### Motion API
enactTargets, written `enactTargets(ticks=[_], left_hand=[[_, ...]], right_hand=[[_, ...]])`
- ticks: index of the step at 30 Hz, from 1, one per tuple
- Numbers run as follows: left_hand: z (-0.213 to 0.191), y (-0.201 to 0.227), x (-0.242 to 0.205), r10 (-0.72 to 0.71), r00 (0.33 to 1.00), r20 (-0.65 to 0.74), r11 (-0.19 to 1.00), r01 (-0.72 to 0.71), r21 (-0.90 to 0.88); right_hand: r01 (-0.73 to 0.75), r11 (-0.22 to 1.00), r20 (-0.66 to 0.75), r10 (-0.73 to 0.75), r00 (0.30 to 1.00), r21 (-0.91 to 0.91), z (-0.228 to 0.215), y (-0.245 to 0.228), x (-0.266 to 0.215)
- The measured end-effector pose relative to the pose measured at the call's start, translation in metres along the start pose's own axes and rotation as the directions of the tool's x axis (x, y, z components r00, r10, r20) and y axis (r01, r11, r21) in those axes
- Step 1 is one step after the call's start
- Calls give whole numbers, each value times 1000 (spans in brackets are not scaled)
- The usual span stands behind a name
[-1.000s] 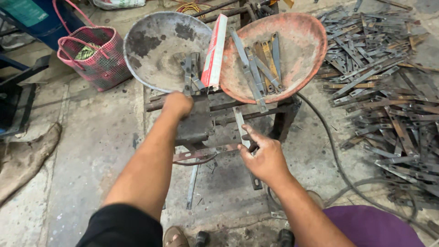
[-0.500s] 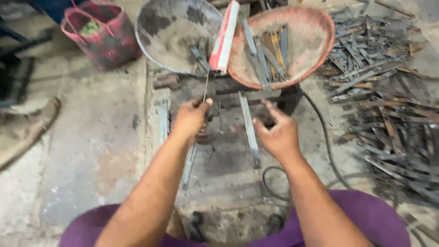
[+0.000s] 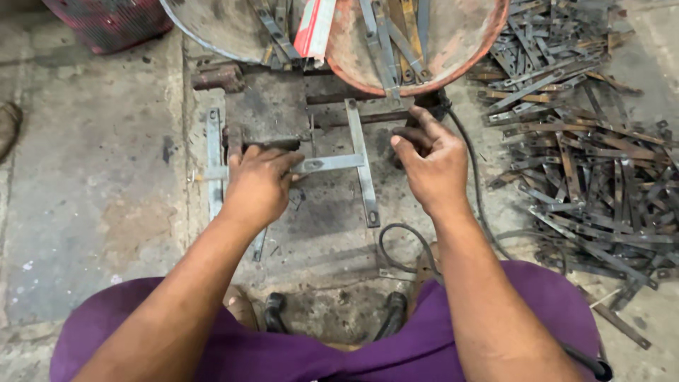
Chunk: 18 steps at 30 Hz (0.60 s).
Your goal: The person positions metal strips onto a fixture by hand and welds them together using a welding tool.
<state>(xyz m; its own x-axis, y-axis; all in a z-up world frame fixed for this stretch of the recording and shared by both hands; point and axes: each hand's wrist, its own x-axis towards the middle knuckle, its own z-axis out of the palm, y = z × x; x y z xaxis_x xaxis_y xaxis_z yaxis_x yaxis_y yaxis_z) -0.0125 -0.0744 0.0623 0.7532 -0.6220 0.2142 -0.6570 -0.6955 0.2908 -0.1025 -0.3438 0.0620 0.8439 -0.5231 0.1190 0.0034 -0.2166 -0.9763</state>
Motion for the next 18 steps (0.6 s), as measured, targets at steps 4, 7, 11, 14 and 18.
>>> enactTargets(ticks=[4, 7, 11, 14, 18], left_hand=[[34, -13, 8, 49, 993, -105, 998, -52, -23], [47, -16, 9, -26, 1000, -16, 999, 26, 27], [54, -22, 11, -44, 999, 29, 999, 44, 19], [58, -23, 13, -54, 998, 43, 998, 53, 22], [62, -25, 14, -46, 998, 53, 998, 44, 37]], right_hand=[[30, 1000, 19, -30, 999, 1, 1, 5, 2], [24, 999, 17, -25, 1000, 30, 1, 8, 5], [2, 998, 15, -3, 1000, 55, 3, 9, 8], [-7, 1000, 7, 7, 1000, 17, 6, 8, 9], [-2, 1000, 19, 2, 1000, -32, 8, 10, 9]])
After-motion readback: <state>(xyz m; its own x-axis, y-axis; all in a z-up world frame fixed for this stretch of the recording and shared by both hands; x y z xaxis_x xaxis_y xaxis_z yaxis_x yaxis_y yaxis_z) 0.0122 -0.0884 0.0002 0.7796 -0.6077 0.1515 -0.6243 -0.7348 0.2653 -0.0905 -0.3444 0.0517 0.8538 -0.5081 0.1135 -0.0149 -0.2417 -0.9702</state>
